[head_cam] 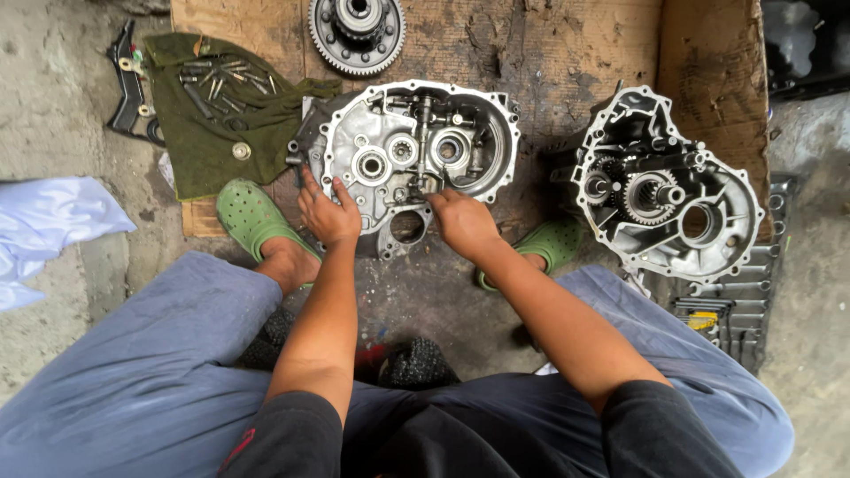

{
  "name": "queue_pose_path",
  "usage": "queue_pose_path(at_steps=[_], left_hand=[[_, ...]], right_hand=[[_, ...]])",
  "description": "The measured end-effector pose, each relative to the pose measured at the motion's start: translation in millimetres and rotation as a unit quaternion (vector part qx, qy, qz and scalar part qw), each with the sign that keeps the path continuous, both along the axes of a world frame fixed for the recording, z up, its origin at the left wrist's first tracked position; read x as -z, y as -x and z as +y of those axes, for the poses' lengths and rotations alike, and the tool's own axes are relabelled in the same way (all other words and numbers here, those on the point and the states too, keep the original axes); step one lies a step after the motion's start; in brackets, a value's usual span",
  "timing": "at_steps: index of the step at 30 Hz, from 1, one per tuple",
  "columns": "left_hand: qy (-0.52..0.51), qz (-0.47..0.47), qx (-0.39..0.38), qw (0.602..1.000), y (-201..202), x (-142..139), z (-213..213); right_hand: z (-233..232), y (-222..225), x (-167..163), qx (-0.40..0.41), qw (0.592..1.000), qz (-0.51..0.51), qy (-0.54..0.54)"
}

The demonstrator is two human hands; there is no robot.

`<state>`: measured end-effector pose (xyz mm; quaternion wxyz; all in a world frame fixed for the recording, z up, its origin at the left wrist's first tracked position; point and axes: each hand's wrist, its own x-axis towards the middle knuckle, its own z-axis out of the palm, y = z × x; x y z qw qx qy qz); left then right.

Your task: The person sits on the floor and works on a disassembled engine casing. They manipulate internal components, rotate the casing, and adjust parts by hand. Tools and other engine parts are visible nearby.

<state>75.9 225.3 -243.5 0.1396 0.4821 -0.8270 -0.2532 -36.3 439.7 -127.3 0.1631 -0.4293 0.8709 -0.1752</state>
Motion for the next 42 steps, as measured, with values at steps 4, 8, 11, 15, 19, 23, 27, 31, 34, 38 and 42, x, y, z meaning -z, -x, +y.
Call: queue_pose_path(at_steps=[4, 8, 11, 15, 19, 23, 27, 31, 34, 38, 42], left_hand=[[0.013, 0.013, 0.003, 1.000, 0, 0, -1], [0.000, 0.005, 0.001, 1.000, 1, -2, -1], [-0.014, 0.002, -0.004, 1.000, 1, -4, -1], [-0.003, 0.005, 0.002, 1.000, -1, -5, -2], [-0.009, 0.007, -0.002, 1.000, -2, -3, -1], [0.002, 0.011, -0.007, 1.000, -2, 0, -1], [0.010, 0.007, 0.000, 1.000, -3, 1, -1], [-0.007, 0.010, -0.006, 1.000, -3, 1, -1], [0.004, 0.007, -0.003, 1.000, -2, 0, -1], [0.004, 0.006, -0.006, 1.000, -2, 1, -2], [0.008, 0.007, -0.003, 1.000, -4, 3, -3]], right_hand=[[-32, -17, 15, -0.011, 0.990, 0.041, -0.138], [-49, -27, 33, 0.039, 0.984, 0.049, -0.167], [-38, -24, 36, 0.019, 0.988, 0.050, -0.147], [-9, -15, 29, 0.047, 0.994, 0.041, -0.086], [6, -14, 22, 0.096, 0.992, 0.012, -0.079], [6, -22, 16, 0.119, 0.991, 0.008, -0.060], [0, -24, 2, 0.132, 0.990, 0.002, -0.039], [-13, -2, -10, 0.144, 0.988, -0.013, -0.056], [-30, 24, -8, 0.116, 0.984, -0.029, -0.134], [-57, 54, 7, 0.053, 0.975, -0.016, -0.213], [-92, 76, 27, -0.006, 0.950, 0.016, -0.312]])
